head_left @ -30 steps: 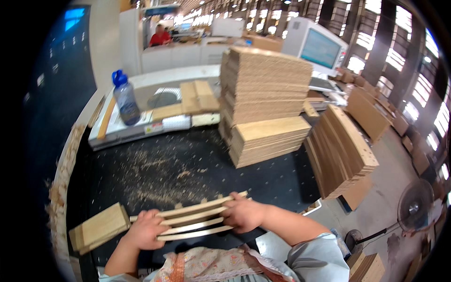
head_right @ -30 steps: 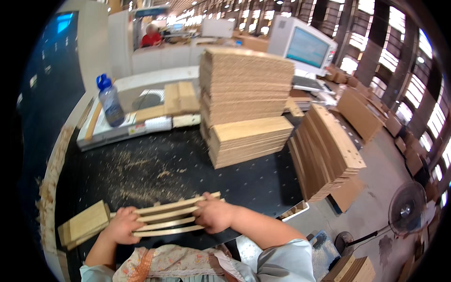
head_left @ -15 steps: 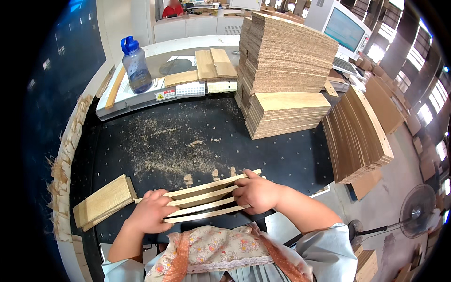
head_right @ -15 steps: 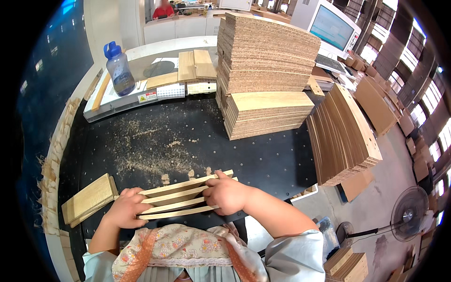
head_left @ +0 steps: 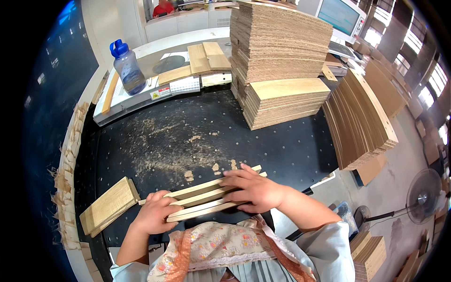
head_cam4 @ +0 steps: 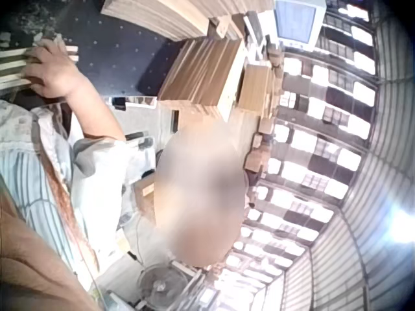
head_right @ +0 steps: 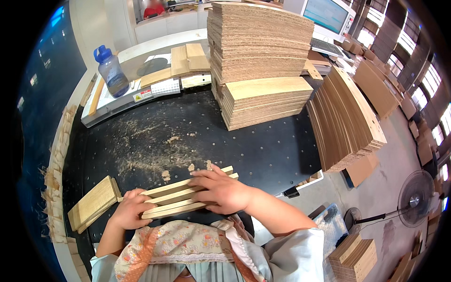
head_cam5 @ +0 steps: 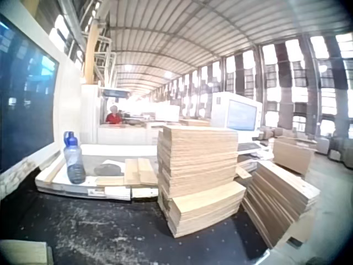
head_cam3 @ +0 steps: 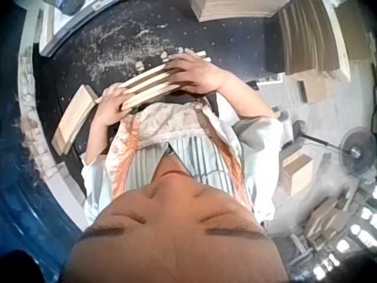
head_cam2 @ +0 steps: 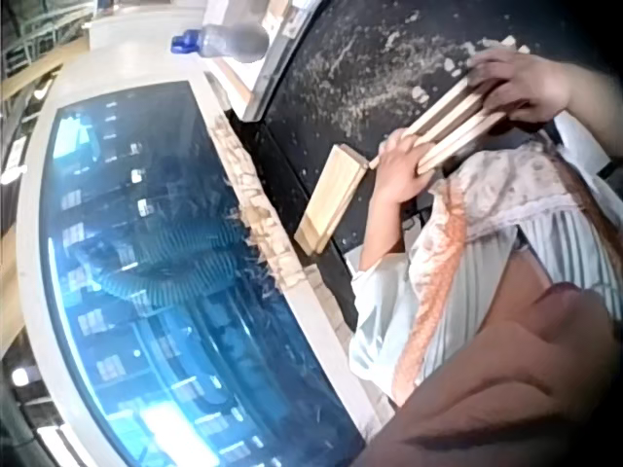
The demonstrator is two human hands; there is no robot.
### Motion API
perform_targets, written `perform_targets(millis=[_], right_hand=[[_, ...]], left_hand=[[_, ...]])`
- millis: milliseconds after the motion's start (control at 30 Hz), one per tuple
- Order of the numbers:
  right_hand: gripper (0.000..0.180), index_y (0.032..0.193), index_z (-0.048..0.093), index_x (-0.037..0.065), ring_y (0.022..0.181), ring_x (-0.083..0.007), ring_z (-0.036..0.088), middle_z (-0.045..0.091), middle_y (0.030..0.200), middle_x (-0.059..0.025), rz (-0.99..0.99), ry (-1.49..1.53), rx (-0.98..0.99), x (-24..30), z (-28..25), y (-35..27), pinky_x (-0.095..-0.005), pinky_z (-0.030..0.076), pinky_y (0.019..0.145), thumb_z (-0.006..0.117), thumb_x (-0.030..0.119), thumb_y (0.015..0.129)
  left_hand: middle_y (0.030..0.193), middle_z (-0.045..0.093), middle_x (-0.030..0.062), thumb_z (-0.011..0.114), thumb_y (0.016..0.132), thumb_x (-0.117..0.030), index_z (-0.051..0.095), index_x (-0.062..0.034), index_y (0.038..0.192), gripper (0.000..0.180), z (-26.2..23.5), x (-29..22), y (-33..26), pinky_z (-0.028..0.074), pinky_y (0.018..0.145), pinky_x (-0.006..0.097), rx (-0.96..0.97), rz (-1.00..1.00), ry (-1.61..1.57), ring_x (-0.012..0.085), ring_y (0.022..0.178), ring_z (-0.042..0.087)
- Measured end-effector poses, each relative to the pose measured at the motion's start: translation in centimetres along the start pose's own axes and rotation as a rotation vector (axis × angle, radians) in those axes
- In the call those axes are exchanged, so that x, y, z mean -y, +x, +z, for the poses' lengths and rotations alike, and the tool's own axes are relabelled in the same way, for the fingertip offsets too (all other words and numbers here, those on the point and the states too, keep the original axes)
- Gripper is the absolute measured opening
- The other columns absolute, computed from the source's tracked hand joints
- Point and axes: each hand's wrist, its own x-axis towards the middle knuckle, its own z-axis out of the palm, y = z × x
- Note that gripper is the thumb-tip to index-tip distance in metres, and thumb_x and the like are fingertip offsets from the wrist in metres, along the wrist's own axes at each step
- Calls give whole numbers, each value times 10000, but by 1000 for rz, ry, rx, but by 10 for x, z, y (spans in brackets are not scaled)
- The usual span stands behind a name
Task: The person picks up wooden boards, aligns them, and applies small round labels from a sheet to the sides of the boards one at a time.
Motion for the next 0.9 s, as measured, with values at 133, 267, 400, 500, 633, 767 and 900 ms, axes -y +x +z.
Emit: perform_targets(millis=[133, 267, 400, 500, 633, 767, 900], right_hand=[[747, 1302, 392, 89, 1249, -303, 340, 418, 1275, -168, 144, -292, -34, 20, 33, 25, -624, 186, 989, 726, 238, 651], [701, 1208, 466, 53, 1078, -287, 468, 512, 1103, -132, 307, -474, -37, 24, 62, 52, -501, 326, 911, 743, 305, 616], [550, 980, 548, 71, 863, -230, 511, 512, 875, -51, 241, -340, -81, 24, 62, 60, -373, 374, 736, 756, 342, 549], [536, 935, 544, 70, 798, -224, 501, 498, 834, -56, 155, -335, -193, 28, 46, 62, -354, 355, 690, 752, 374, 546], [550, 943, 519, 36, 833, -283, 495, 499, 864, -112, 95, -206, -553, 32, 15, 78, -397, 419, 729, 773, 320, 546], [585, 991, 525, 20, 895, -270, 511, 512, 918, -113, 183, 254, -695, 31, -6, 88, -344, 437, 778, 817, 277, 554], [621, 1063, 532, 30, 914, -162, 489, 478, 966, -66, 76, 756, -774, 23, 15, 93, -297, 419, 805, 818, 338, 606]], left_hand=[[1156, 520, 57, 752, 553, -189, 522, -206, 1201, 688, 0, -5, 3, 356, 912, 431, -112, 23, -53, 328, 1133, 424], [1110, 524, 132, 796, 519, -205, 410, -138, 1297, 871, 2, -13, 0, 405, 873, 423, -16, -235, 161, 335, 1076, 472], [856, 552, 120, 804, 507, -237, 493, -90, 1158, 736, -8, -22, 1, 431, 743, 403, 52, -320, 165, 316, 841, 548], [846, 566, 108, 802, 494, -193, 519, -66, 1101, 682, -43, -36, 4, 423, 717, 421, 2, -316, 302, 311, 832, 552], [1136, 535, 172, 693, 574, -25, 505, -45, 1157, 613, -117, -72, -20, 319, 967, 432, -557, -240, 596, 346, 1108, 467], [1359, 363, 152, 644, 717, -201, 327, -34, 1337, 716, -128, -81, -25, 236, 1057, 421, -1224, -71, 166, 299, 1275, 325], [1335, 370, 135, 736, 679, -415, 247, 0, 1357, 933, -47, -33, 39, 272, 1024, 384, -969, 7, -778, 252, 1237, 355]])
